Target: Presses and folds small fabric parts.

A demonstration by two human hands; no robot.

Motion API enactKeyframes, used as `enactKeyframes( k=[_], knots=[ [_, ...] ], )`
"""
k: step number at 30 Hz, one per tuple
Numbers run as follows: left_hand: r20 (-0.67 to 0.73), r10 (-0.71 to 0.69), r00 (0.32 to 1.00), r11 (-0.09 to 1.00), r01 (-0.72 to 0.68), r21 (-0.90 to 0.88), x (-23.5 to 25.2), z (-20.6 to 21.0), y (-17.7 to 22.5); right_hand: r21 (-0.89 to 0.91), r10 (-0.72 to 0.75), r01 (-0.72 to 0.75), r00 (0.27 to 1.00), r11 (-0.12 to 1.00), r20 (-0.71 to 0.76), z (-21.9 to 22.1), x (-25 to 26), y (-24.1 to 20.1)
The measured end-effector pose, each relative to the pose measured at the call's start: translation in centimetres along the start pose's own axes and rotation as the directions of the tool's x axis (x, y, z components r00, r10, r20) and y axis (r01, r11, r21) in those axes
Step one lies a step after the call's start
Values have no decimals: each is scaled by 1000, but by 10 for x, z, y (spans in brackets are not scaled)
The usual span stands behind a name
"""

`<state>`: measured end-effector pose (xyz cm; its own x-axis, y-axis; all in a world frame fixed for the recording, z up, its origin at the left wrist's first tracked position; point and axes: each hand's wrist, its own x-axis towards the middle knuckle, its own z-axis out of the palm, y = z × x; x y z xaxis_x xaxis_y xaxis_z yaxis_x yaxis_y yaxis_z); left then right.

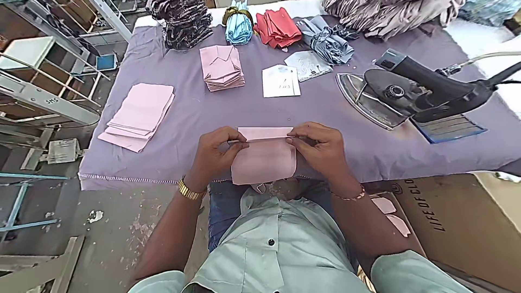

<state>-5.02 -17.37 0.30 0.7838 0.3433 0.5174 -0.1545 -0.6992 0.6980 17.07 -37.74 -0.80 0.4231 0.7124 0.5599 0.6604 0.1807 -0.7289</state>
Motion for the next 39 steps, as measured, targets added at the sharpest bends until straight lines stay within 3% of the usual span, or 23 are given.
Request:
enactKeyframes(
  k=[2,6,13,18,25,29,32,36,39],
  knots=[
    [-96,-42,994,988,27,-155,-11,-2,14,205,-2,4,1000,979,-8,-11,-10,-16],
    [-124,-63,990,958,25,-287,-20,-10,26,286,-60,70,997,956,-45,-21,-24,-38],
    [30,-181,983,983,179,40,18,-1,-8,-91,180,-183,983,979,-38,-7,7,0],
    [89,-241,966,946,214,243,28,4,-20,-339,187,-179,982,924,-9,6,7,16],
    [71,-216,974,897,169,409,28,9,-22,-423,164,-171,985,890,-53,10,4,15],
    [168,-202,965,865,95,493,32,8,-20,-337,146,-179,982,924,-122,10,4,15],
    [219,-194,956,879,71,471,38,4,-21,-254,167,-189,980,948,-108,6,7,13],
    [233,-163,959,948,87,306,38,-4,-25,-366,155,-106,982,924,106,4,13,12],
    [163,-107,981,989,89,114,27,-8,-5,-222,176,-145,975,964,132,-4,13,8]
  ],
)
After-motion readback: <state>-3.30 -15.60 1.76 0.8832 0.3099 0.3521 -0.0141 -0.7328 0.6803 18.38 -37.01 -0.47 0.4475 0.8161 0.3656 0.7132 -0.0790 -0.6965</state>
